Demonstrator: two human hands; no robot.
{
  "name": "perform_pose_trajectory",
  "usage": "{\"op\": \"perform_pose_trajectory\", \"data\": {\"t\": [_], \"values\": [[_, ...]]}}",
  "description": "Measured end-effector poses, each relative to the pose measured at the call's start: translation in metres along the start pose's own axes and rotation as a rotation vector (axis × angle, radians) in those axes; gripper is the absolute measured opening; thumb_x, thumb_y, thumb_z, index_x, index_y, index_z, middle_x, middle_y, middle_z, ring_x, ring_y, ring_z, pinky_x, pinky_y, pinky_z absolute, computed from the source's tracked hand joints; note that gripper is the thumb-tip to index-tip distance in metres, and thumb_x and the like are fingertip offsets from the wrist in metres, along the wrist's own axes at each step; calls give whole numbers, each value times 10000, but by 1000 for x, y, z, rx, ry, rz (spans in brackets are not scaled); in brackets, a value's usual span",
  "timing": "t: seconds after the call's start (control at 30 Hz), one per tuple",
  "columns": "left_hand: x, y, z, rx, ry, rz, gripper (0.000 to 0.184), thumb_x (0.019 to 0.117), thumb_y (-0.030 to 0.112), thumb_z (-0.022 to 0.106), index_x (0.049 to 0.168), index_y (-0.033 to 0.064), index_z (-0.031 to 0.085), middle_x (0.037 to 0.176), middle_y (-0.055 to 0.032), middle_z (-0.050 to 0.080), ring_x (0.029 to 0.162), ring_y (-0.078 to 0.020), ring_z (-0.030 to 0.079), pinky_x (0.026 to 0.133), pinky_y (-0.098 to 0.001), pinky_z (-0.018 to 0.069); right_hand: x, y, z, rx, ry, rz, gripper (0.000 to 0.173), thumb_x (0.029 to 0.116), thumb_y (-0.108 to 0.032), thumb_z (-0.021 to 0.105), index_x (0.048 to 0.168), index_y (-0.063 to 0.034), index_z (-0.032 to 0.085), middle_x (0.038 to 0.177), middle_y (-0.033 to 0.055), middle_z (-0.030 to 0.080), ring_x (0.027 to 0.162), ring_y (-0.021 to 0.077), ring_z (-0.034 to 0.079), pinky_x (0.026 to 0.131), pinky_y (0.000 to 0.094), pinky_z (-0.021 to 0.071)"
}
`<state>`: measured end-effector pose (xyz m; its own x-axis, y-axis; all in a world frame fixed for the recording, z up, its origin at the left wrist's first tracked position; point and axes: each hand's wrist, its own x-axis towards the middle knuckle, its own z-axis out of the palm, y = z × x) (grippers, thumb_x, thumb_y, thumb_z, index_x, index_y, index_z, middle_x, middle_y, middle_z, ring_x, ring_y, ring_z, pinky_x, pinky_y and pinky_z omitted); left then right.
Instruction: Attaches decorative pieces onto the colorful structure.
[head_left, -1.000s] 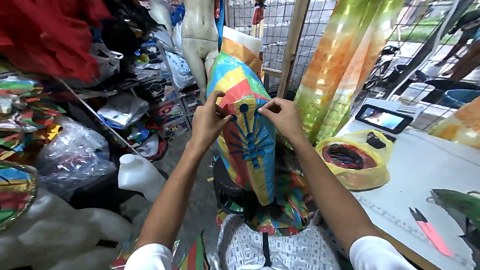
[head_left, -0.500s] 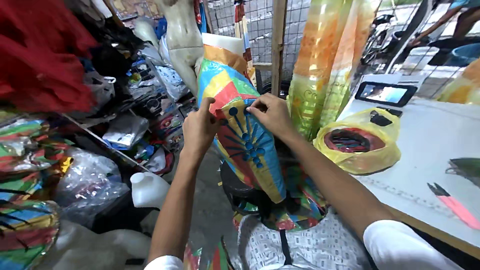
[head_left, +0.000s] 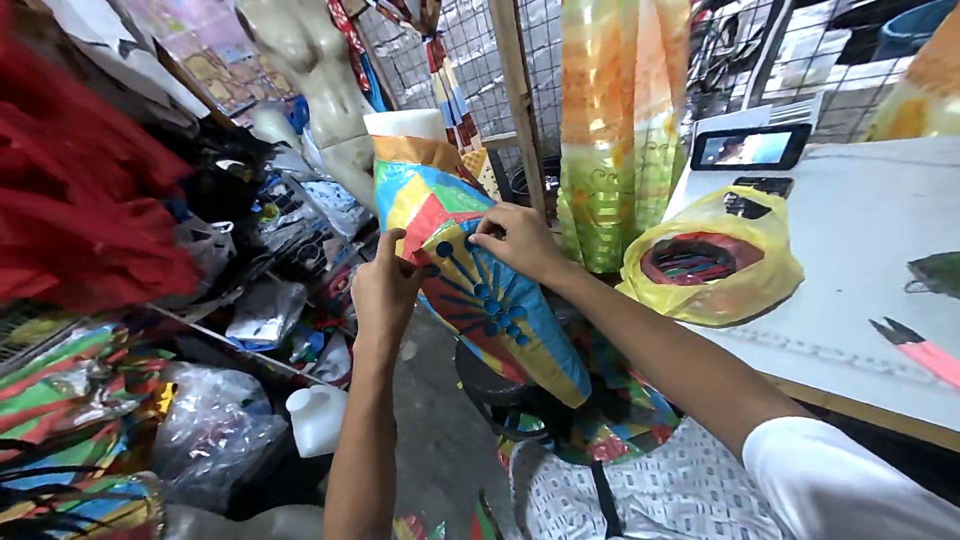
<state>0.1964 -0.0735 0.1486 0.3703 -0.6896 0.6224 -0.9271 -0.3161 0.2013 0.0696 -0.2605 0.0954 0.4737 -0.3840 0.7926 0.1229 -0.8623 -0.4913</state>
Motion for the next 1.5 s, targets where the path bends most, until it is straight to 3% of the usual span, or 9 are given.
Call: {"op": "perform_pose_trajectory", "data": {"t": [0.37, 0.5, 0.8, 0.97, 1.17, 1.23, 1.43, 1.5], "values": [[-1, -2, 0, -20, -12, 32, 504, 875, 132, 808, 1323, 21, 606, 877, -163, 745, 771, -381, 716, 724, -646, 534, 0, 1, 1, 9, 13, -20, 175, 940, -171, 717, 931, 4, 731, 902, 145, 689, 854, 275, 678, 783, 464, 555], [-6, -3, -1, -11, -10, 60, 453, 900, 114, 789, 1298, 31, 589, 861, -149, 739, 718, -349, 706, 668, -596, 550, 1, -1, 0, 19, -12, -2, 179, 949, -179, 707, 945, -2, 736, 929, 149, 700, 872, 279, 685, 807, 477, 556], [-11, 0, 10, -107, 56, -7, 367, 869, 67, 812, 1142, -43, 592, 924, -189, 716, 772, -291, 732, 714, -495, 603, 3, -5, -4, 28, -61, 37, 193, 965, -177, 687, 971, 13, 726, 938, 162, 686, 880, 301, 678, 793, 498, 546], [-16, -5, 13, -92, 99, 51, 178, 898, 86, 779, 1011, -33, 710, 926, -164, 729, 766, -246, 722, 734, -448, 605, 5, -7, -6, 41, -86, 39, 195, 967, -172, 687, 973, 18, 729, 945, 166, 690, 905, 308, 680, 815, 507, 539], [-26, -21, 30, -259, 232, 195, 133, 897, 25, 752, 1009, -45, 738, 941, -187, 716, 796, -244, 706, 757, -404, 599, -1, -1, -3, 9, -43, -12, 186, 951, -168, 706, 978, 14, 733, 967, 159, 712, 873, 276, 696, 815, 472, 572], [-29, -22, 36, -328, 287, 212, 122, 893, 11, 747, 1004, -35, 723, 949, -162, 719, 818, -216, 723, 780, -374, 617, -5, -5, -9, -8, -73, -34, 170, 965, -172, 709, 1002, -6, 711, 984, 151, 695, 837, 265, 673, 768, 467, 562], [-23, -29, 57, -455, 363, 144, 136, 903, 87, 750, 992, -15, 745, 922, -151, 747, 843, -271, 733, 827, -507, 585, 5, 4, -13, -43, -107, -9, 179, 935, -177, 732, 978, -3, 738, 912, 118, 717, 806, 191, 681, 775, 406, 566], [-20, -29, 52, -477, 321, 104, 154, 914, 119, 754, 1006, -4, 742, 921, -129, 751, 843, -250, 735, 828, -497, 591, 6, 5, -11, -25, -94, 2, 179, 931, -174, 730, 965, 1, 737, 887, 105, 715, 779, 158, 670, 758, 366, 560]]}}
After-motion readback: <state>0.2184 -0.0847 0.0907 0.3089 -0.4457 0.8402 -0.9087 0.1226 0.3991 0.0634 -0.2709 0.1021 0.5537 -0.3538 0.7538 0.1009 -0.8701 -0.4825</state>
